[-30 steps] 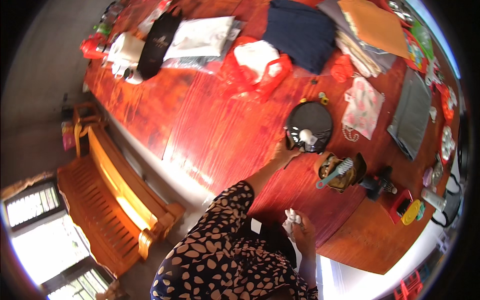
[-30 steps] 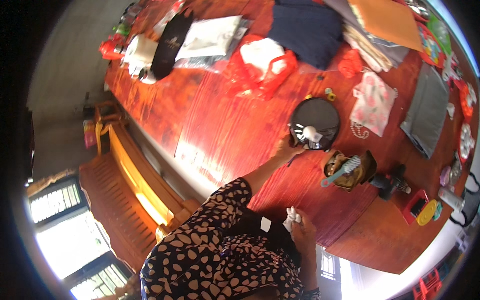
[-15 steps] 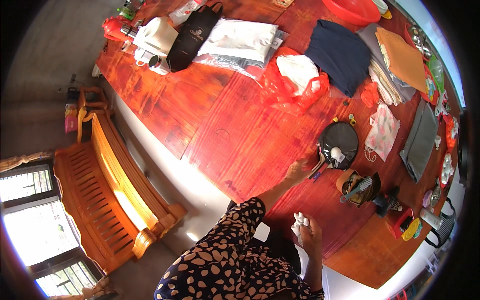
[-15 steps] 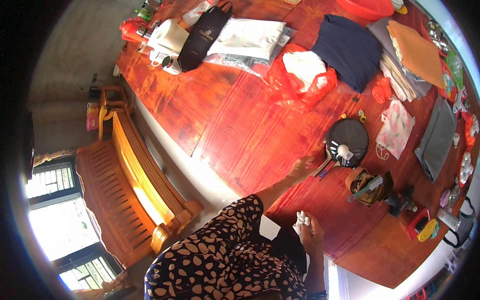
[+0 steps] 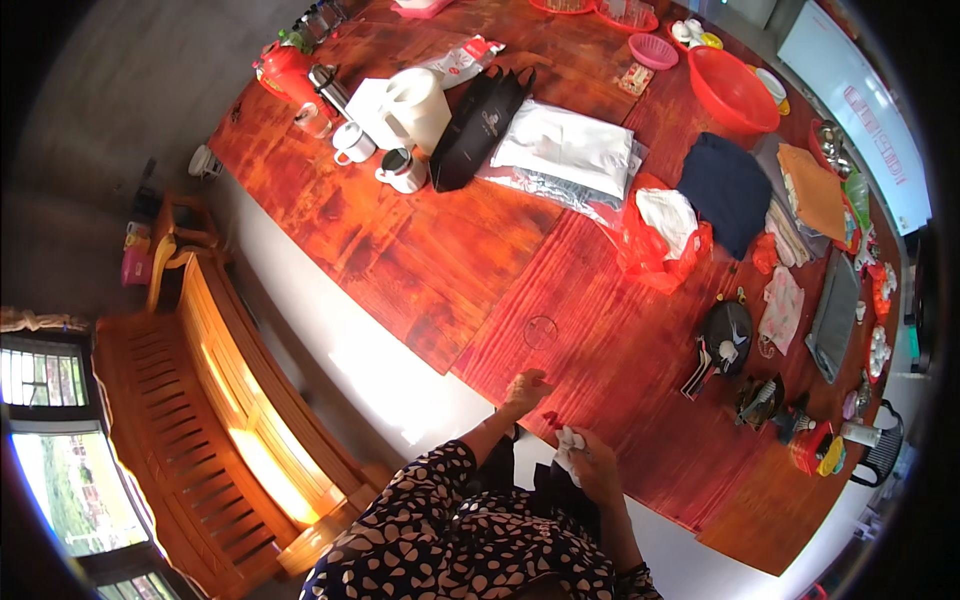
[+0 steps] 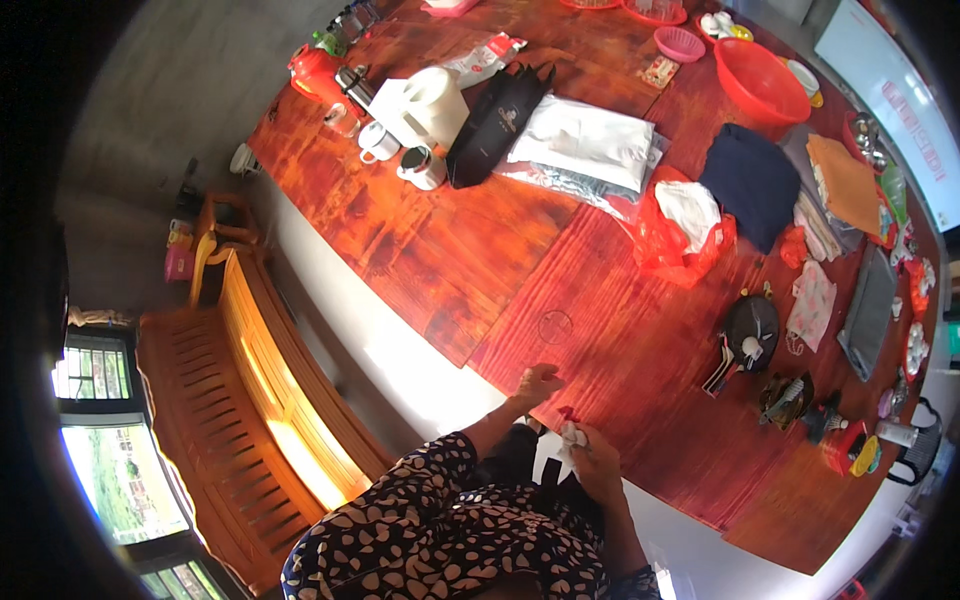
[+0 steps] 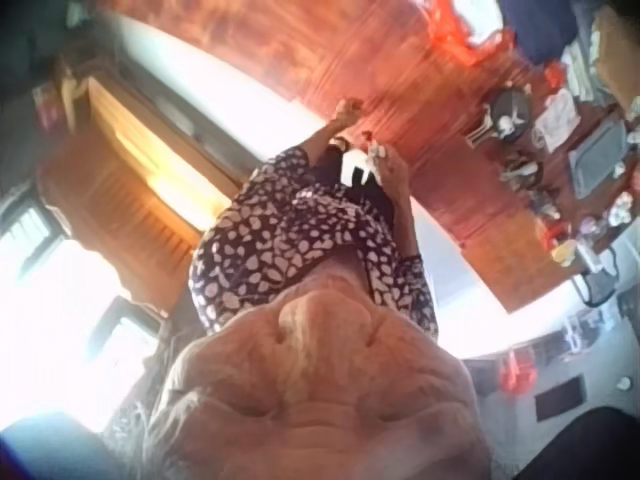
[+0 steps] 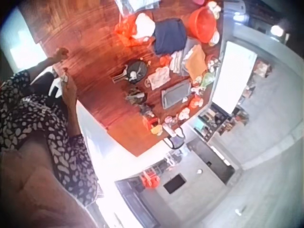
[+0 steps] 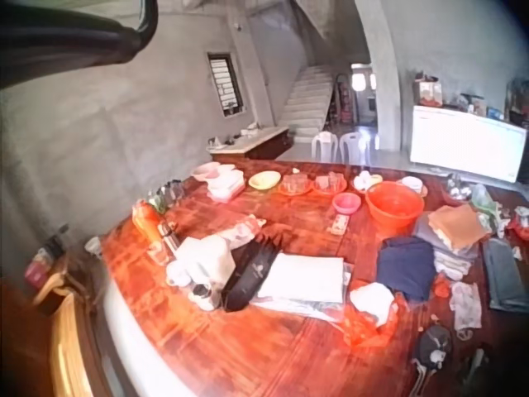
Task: The person wipes a black circular case, a black rectangular pouch, a white mug, and a white pitcher using a white cloth. The person handles each item individually, wiping the surfaces and placing them back on the table.
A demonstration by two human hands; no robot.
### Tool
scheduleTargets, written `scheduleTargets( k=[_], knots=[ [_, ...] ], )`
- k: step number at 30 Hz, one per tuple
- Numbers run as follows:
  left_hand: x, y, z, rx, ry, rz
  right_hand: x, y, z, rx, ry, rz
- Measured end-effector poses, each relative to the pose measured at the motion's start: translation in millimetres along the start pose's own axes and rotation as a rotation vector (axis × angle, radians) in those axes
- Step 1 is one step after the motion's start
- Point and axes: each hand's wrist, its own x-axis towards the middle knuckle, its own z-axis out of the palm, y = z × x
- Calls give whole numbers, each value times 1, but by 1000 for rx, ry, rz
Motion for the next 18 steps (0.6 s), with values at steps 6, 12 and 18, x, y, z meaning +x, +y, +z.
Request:
scheduleTargets(
  k=[6, 12, 18],
  knots=[
    [50, -1, -66, -150, 53, -8, 21, -5, 39, -34, -31, -75],
    [91, 60, -96, -323, 60, -86, 46, -14, 35, -48, 8, 20],
    [125, 71, -111, -422, 77, -198, 84, -19, 29, -8, 42, 39]
  ],
)
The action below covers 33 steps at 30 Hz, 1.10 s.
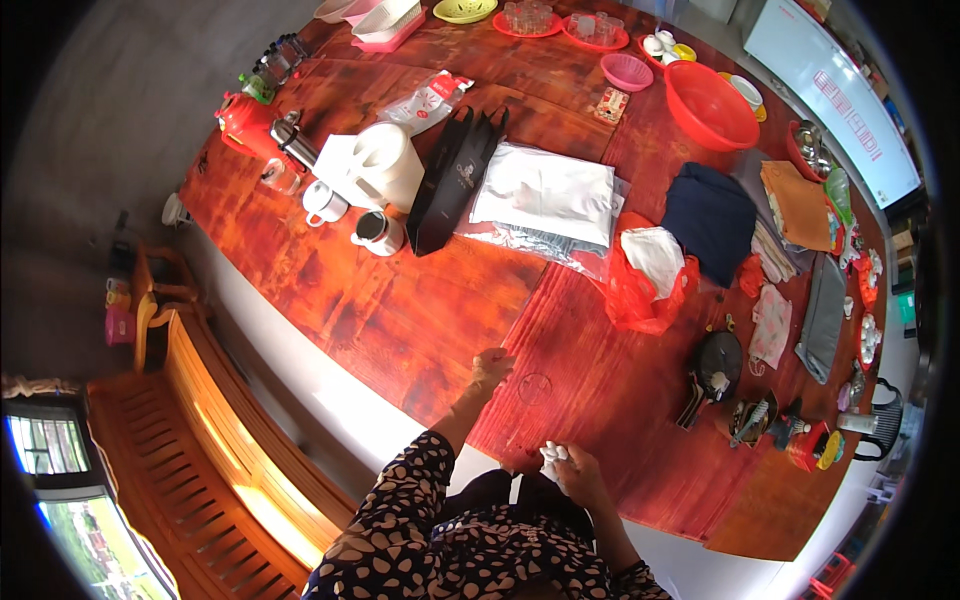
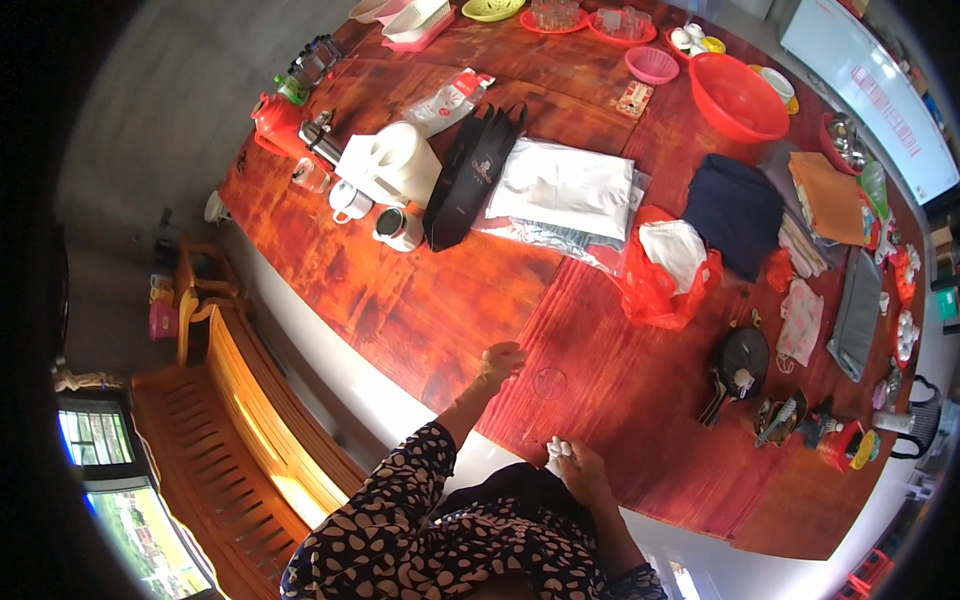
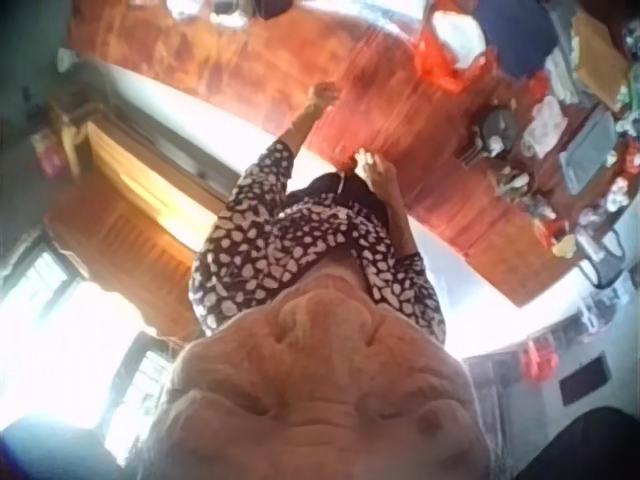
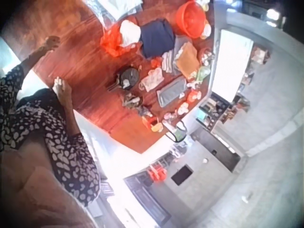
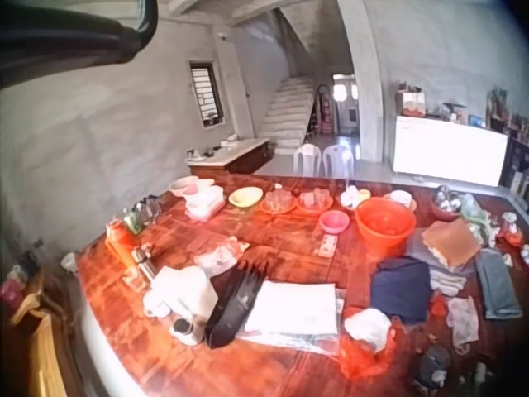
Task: The person wipes a black circular case, a black rectangular pouch, a white mug, and a white pitcher using a white cloth. The person handles each item individually, wiping the surfaces and placing them back on the table.
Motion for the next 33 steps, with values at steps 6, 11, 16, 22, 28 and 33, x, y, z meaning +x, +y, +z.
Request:
scheduleTargets(
  k=[6, 11, 16, 22, 28, 33],
  knots=[
    [68, 32, -62, 294, 476, 416, 35, -7, 3, 54, 63, 35],
    [84, 135, -98, 305, 627, 597, 55, -26, 31, 3, 94, 80],
    [140, 174, -124, 553, 702, 729, 67, -64, 77, -128, 89, 103],
    [153, 236, -103, 795, 407, 421, 71, -67, 138, 103, 141, 223],
    [176, 215, -106, 706, 446, 621, 66, -66, 168, 203, 221, 275],
    [136, 211, -109, 400, 367, 825, 74, -86, 181, 72, 247, 171]
  ],
)
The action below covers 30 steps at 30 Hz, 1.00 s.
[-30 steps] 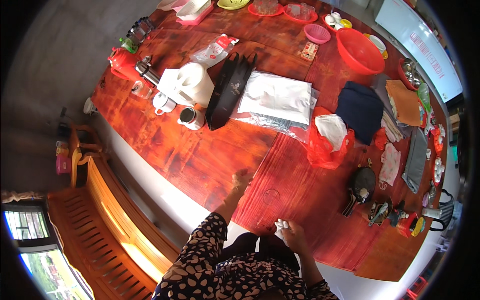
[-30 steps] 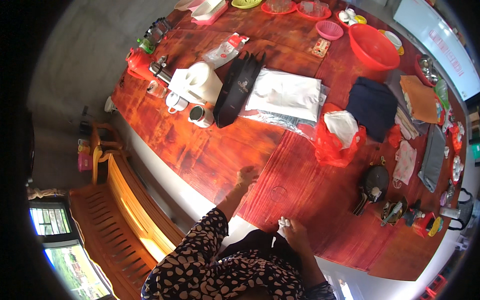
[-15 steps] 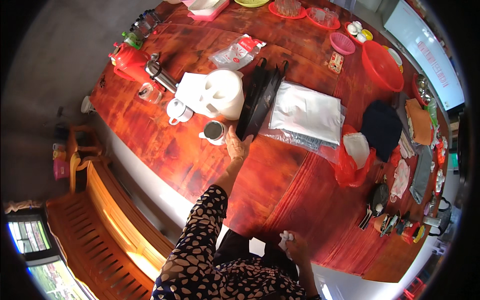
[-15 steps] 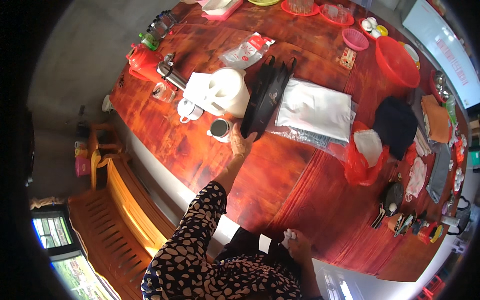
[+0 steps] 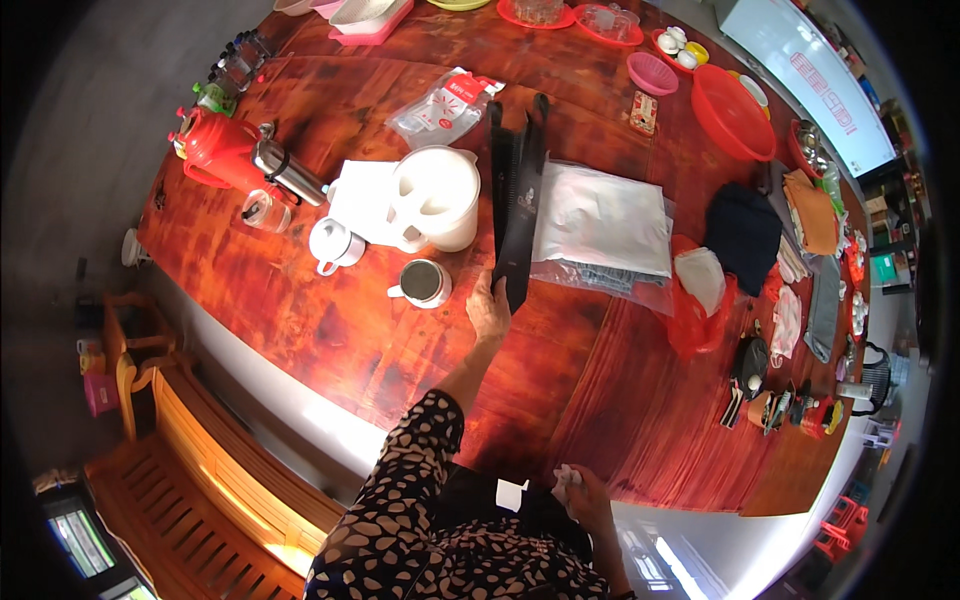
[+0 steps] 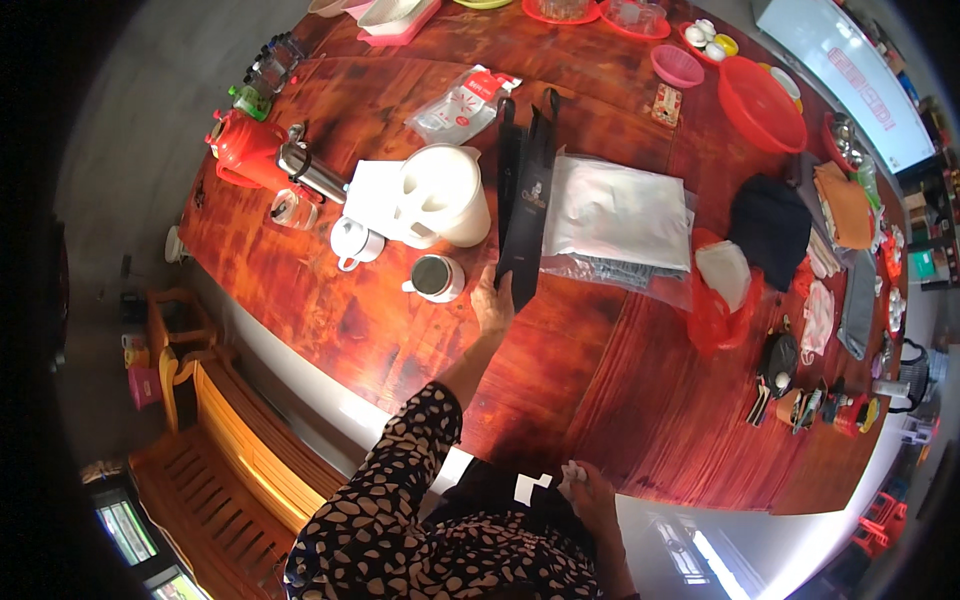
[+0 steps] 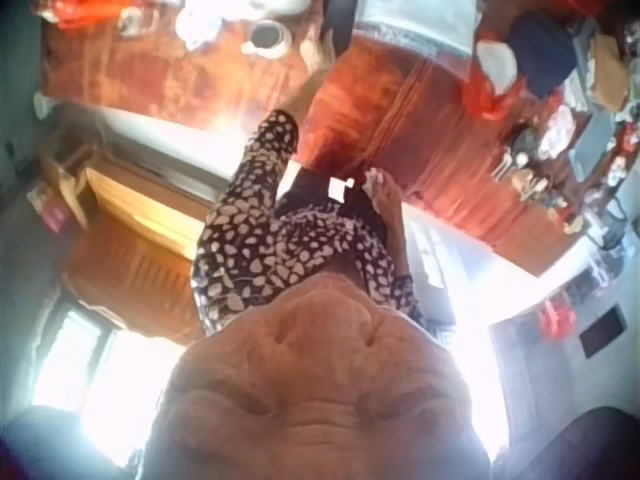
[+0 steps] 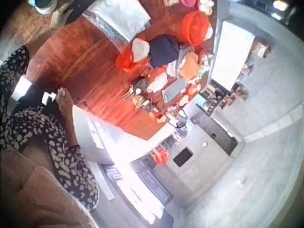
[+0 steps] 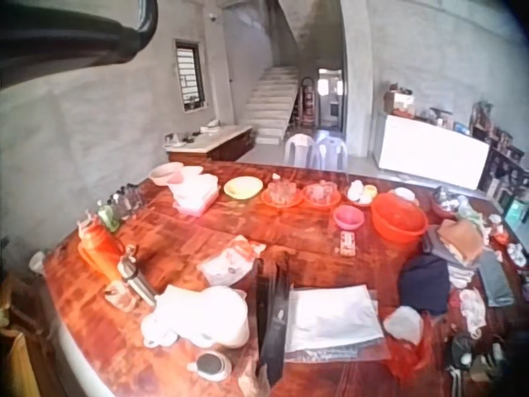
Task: The person wipes a black circular case, a black rectangular pouch, a white mug, and a white pitcher using a white cloth. The person handles each item individually, wiping the surfaces and placing them back on the table.
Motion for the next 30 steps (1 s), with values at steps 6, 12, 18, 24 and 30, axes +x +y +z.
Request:
scheduleTargets(
  k=[6, 12, 18, 24, 30],
  knots=[
    [-96, 34, -44, -592, -274, -114, -3, -17, -14, 269, 131, -49],
    [-214, -4, -57, -891, -781, -694, 8, -27, -54, 190, 432, -410],
    [-286, -53, -47, -729, -901, -826, 64, 9, -57, -598, 302, -979],
    [-319, -82, -50, -398, -791, -737, 78, 107, -6, -836, -12, -959],
    [-330, -121, -80, -93, -728, -618, 88, 158, 22, -1008, -55, -1128]
  ],
)
